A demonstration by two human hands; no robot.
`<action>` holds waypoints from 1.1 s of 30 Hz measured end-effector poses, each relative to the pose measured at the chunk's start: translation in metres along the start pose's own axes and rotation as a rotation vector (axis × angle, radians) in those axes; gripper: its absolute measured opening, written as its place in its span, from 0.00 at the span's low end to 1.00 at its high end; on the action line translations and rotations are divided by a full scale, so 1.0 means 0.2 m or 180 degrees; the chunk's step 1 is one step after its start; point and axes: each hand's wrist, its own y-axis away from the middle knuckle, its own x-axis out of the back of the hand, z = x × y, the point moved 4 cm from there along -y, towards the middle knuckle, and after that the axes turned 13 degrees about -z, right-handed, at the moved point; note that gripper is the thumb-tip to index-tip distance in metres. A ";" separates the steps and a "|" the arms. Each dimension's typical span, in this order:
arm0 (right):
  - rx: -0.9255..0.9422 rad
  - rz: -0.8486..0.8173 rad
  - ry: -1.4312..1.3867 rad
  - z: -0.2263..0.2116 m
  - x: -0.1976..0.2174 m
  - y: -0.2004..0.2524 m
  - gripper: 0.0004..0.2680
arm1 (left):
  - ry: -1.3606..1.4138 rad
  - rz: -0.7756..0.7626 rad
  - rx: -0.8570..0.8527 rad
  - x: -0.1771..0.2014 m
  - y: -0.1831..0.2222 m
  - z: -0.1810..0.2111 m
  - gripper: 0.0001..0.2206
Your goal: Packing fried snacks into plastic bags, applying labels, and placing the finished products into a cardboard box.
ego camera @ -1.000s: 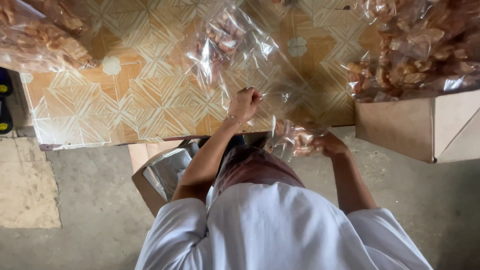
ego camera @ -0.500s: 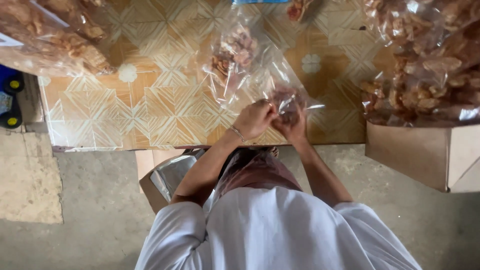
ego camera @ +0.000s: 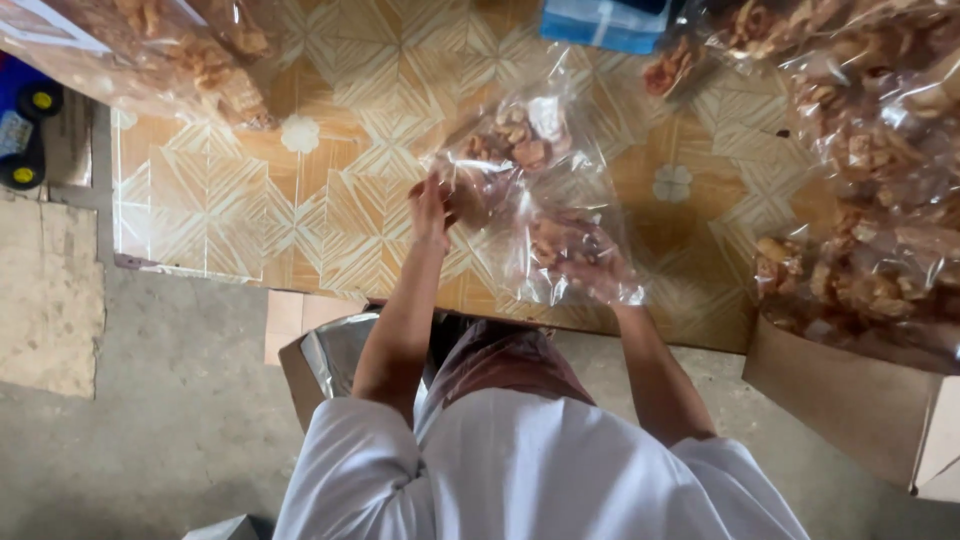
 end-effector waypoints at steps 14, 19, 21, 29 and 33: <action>0.0422 -0.0528 0.0525 -0.06 -0.24 -0.29 0.28 | -0.0883 -0.2909 -0.0952 -0.35 0.34 0.33 0.31; 0.0906 -0.1277 -0.0529 0.29 0.02 -0.60 0.21 | -0.3313 -0.2292 -0.2551 -0.25 0.64 0.24 0.60; 0.1439 -0.0207 0.1220 0.35 0.11 -0.64 0.27 | -0.4008 -0.1524 -0.2957 -0.21 0.58 0.13 0.60; 0.1546 0.0584 0.1180 0.15 0.10 -0.59 0.21 | -0.4031 -0.1460 -0.4654 -0.12 0.57 -0.22 0.08; 0.2026 0.0866 0.1706 0.07 -0.06 -0.62 0.24 | -0.2849 -0.2608 -0.3838 -0.18 0.82 -0.21 0.08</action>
